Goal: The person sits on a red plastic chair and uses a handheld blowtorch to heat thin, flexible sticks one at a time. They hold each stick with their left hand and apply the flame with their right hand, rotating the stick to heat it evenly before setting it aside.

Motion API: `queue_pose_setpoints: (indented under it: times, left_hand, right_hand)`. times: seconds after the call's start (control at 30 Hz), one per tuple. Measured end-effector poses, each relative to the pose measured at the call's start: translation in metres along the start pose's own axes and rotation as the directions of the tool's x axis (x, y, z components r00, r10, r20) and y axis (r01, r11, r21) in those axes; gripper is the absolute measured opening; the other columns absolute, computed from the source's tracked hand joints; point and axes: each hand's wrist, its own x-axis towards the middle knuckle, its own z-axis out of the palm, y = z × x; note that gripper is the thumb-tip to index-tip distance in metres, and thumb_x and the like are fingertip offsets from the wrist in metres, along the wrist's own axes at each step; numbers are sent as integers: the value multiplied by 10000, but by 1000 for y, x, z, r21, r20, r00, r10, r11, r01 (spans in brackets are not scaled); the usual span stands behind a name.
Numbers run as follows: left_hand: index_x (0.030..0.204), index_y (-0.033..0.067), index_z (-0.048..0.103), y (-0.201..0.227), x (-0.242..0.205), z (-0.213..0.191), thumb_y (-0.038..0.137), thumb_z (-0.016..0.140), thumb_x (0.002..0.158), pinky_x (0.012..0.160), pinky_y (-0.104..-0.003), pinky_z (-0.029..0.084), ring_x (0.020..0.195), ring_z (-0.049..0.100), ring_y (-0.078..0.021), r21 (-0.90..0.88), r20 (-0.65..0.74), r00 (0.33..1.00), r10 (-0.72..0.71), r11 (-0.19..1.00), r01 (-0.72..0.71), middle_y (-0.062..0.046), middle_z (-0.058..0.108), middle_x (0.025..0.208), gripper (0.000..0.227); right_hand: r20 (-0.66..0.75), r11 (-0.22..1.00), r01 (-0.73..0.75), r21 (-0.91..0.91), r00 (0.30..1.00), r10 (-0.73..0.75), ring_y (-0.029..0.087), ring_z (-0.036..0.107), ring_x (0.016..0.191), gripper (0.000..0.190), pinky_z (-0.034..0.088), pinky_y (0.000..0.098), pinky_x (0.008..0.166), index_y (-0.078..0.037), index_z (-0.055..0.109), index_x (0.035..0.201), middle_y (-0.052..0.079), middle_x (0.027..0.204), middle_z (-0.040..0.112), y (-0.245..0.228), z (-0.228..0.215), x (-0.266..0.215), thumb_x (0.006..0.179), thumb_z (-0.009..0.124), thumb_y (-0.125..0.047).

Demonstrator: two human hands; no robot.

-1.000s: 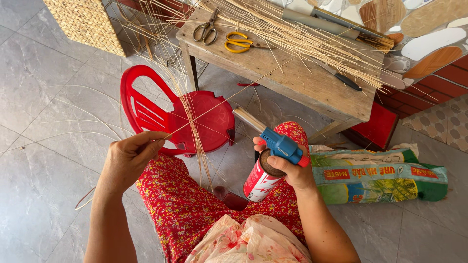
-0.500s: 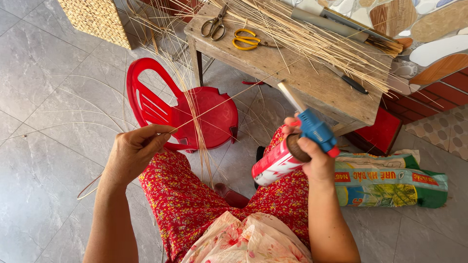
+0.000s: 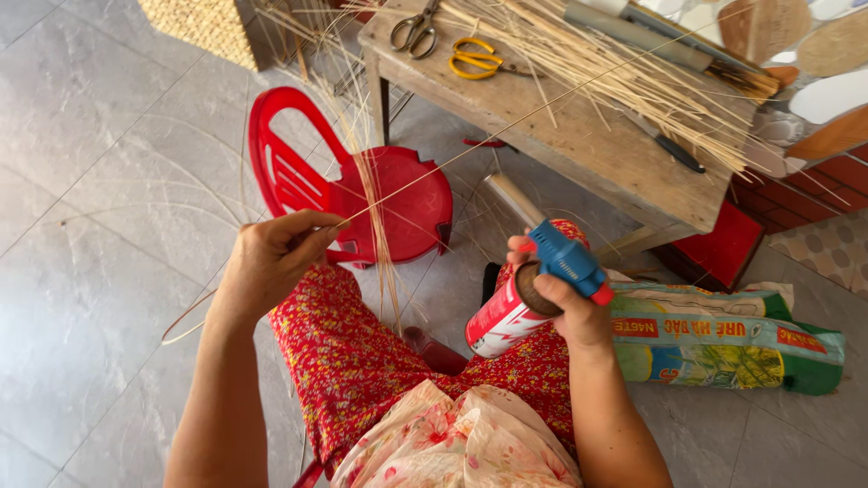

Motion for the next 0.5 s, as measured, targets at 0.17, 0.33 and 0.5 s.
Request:
queue_pose_setpoints:
  times: [0.17, 0.33, 0.5]
  left_hand:
    - [1099, 90, 780, 6, 0, 4, 189, 674, 977, 599, -289, 552, 638, 698, -102, 25, 31, 999, -14, 1000, 13, -51, 744, 718, 189]
    - [1080, 77, 769, 9, 2, 9, 215, 682, 967, 595, -274, 576, 673, 734, -81, -1, 31, 999, 37, 999, -37, -44, 765, 760, 199]
    - [1074, 71, 769, 9, 2, 12, 219, 687, 969, 586, -285, 572, 669, 736, -100, 1, 35, 997, 73, 997, -73, -60, 764, 759, 199]
  right_hand:
    - [102, 993, -79, -84, 991, 87, 282, 705, 1156, 543, 544, 437, 1056, 67, 646, 1294, 216, 1274, 708, 20, 24, -9, 825, 780, -170]
    - [159, 988, -77, -131, 982, 98, 282, 710, 1160, 527, 551, 436, 1054, 66, 647, 1287, 219, 1282, 711, 24, 35, -8, 835, 776, -174]
    - [104, 995, -91, -33, 990, 94, 286, 687, 1175, 596, 530, 437, 1070, 69, 619, 1347, 223, 1309, 684, 17, 30, -3, 842, 791, -195]
